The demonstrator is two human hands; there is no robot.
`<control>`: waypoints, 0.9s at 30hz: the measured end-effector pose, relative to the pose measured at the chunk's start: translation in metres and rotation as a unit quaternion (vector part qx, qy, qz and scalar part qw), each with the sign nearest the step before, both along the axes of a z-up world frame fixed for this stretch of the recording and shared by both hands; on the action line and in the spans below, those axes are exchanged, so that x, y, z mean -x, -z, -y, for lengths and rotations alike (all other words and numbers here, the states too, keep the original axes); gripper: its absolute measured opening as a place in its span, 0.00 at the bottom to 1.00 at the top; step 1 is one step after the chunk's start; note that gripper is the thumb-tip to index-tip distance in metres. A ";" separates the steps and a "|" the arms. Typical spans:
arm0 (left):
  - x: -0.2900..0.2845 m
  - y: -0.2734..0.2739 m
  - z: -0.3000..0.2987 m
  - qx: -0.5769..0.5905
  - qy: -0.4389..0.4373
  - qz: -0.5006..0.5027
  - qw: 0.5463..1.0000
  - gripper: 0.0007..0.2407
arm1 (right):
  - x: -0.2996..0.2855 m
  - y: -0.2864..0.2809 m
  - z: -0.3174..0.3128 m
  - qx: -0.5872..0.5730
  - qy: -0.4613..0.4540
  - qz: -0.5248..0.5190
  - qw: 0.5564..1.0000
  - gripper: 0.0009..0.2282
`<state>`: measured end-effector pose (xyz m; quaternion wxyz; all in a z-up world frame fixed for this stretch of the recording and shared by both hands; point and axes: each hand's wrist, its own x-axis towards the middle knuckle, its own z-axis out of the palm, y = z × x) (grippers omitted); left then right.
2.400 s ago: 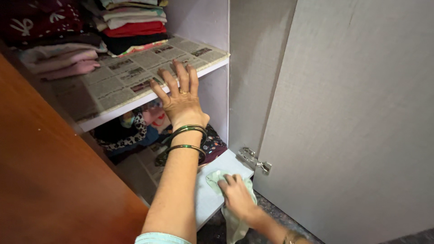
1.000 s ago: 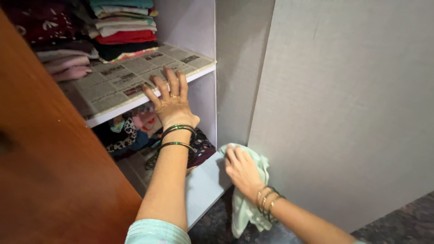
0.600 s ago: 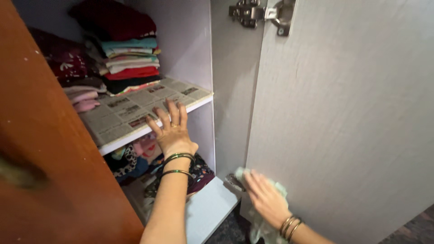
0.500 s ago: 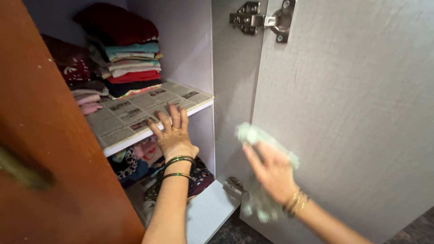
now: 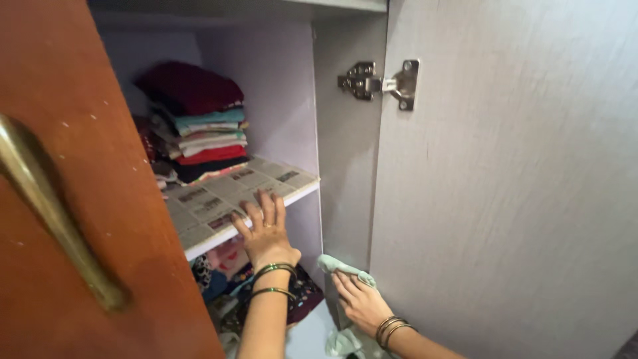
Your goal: The person wipes the exterior of a wooden cabinet with a cloth, then opens the doors to clean the interior surfaces and shelves. They continue wiping the inside of the doors and the cabinet frame.
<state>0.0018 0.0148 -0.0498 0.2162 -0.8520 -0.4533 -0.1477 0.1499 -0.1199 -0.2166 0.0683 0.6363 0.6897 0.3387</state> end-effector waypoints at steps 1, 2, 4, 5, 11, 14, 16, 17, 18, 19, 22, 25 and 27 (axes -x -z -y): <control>-0.001 0.000 0.001 -0.003 -0.004 -0.004 1.000 0.53 | -0.001 -0.008 0.002 -0.024 -0.031 -0.001 0.999 0.18; -0.001 -0.001 0.001 -0.007 -0.007 -0.008 1.000 0.53 | -0.003 -0.025 -0.001 -0.045 -0.018 0.009 0.999 0.17; -0.001 -0.001 0.001 -0.009 -0.010 -0.010 1.000 0.53 | -0.010 -0.077 -0.006 -0.085 0.010 0.030 0.996 0.16; -0.001 -0.001 0.002 -0.009 -0.011 -0.010 1.000 0.53 | -0.012 -0.104 -0.007 -0.197 0.009 0.023 0.980 0.19; 0.005 -0.018 0.010 0.109 0.014 -0.006 0.994 0.51 | -0.006 -0.162 0.016 -0.323 0.002 0.037 0.946 0.25; 0.015 -0.029 0.021 0.143 0.022 0.006 0.990 0.52 | 0.001 -0.117 0.063 -0.128 -0.054 0.058 0.989 0.20; 0.023 -0.036 0.027 0.146 0.027 0.020 0.989 0.52 | -0.004 -0.100 0.099 -0.088 -0.122 0.131 0.980 0.20; 0.025 -0.039 0.031 0.151 0.028 0.026 0.988 0.52 | -0.012 -0.106 0.111 -0.085 -0.114 0.123 0.982 0.19; 0.025 -0.042 0.036 0.161 0.024 0.023 0.986 0.53 | -0.017 -0.115 0.124 -0.082 -0.106 0.114 0.984 0.17; 0.028 -0.045 0.040 0.171 0.018 0.019 0.985 0.54 | -0.019 -0.129 0.134 -0.079 -0.100 0.104 0.986 0.16; 0.031 -0.053 0.052 0.195 0.009 0.005 0.981 0.55 | -0.031 -0.210 0.151 -0.279 0.023 0.113 0.953 0.22; 0.029 -0.066 0.068 0.222 0.011 0.023 0.975 0.53 | -0.027 -0.284 0.150 -0.489 0.139 0.126 0.852 0.26; 0.026 -0.069 0.085 0.217 0.044 0.046 0.974 0.50 | -0.017 -0.302 0.139 -0.507 0.099 0.110 0.849 0.25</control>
